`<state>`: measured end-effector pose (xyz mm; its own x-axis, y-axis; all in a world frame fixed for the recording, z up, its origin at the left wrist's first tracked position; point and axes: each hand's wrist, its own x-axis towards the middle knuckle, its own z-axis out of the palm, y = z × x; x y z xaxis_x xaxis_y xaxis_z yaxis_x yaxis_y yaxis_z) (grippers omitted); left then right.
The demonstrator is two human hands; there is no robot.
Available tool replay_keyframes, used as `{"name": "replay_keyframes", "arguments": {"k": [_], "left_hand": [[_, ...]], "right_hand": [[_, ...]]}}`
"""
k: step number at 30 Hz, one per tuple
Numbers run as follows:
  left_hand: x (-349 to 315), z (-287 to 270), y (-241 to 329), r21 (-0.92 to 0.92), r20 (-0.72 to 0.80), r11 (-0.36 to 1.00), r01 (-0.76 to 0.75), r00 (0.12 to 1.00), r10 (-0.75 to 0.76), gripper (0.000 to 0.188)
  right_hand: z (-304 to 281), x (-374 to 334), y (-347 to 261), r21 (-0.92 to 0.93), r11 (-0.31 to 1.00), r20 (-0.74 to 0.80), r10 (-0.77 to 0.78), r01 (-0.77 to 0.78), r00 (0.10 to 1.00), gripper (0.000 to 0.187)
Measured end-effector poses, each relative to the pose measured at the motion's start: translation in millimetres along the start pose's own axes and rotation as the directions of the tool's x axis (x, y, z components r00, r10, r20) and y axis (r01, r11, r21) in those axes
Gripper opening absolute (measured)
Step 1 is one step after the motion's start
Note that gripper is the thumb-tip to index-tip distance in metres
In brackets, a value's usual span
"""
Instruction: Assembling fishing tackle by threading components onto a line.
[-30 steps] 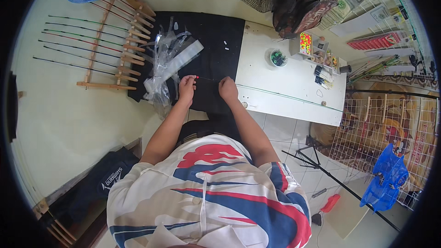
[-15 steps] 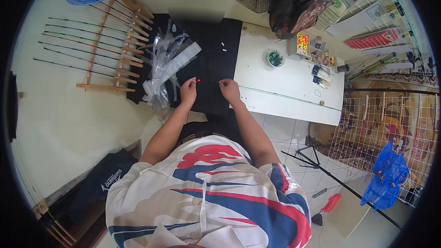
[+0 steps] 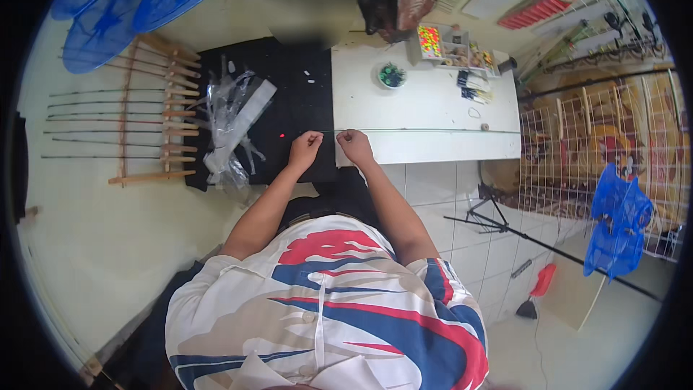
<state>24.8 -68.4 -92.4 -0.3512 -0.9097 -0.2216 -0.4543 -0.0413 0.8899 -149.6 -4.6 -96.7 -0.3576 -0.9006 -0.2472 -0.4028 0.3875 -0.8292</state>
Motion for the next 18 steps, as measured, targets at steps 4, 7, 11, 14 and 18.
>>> {"name": "replay_keyframes", "arguments": {"k": [4, 7, 11, 14, 18], "left_hand": [[8, 34, 20, 0.023, 0.119, 0.999, -0.04, 0.992, 0.037, 0.019], [10, 58, 25, 0.017, 0.206, 0.998, -0.059, 0.977, 0.054, 0.02], [17, 91, 42, 0.064, 0.287, 0.995, -0.076, 0.956, 0.054, 0.019], [27, 128, 48, 0.04, 0.289, 0.992, -0.117, 0.952, 0.101, 0.021], [27, 181, 78, 0.086, 0.302, 0.988, -0.128, 0.948, 0.097, 0.021]], "right_hand": [[-32, -5, 18, 0.022, 0.999, -0.09, 0.047, -0.045, 0.995, 0.031], [-55, -13, 28, 0.036, 0.997, -0.158, 0.069, -0.065, 0.985, 0.031], [-89, -15, 55, 0.042, 0.992, -0.154, 0.128, -0.123, 0.98, 0.026], [-115, -12, 80, 0.059, 0.992, -0.14, 0.12, -0.112, 0.983, 0.025], [-161, -13, 112, 0.123, 0.989, -0.129, 0.1, -0.085, 0.987, 0.027]]}}
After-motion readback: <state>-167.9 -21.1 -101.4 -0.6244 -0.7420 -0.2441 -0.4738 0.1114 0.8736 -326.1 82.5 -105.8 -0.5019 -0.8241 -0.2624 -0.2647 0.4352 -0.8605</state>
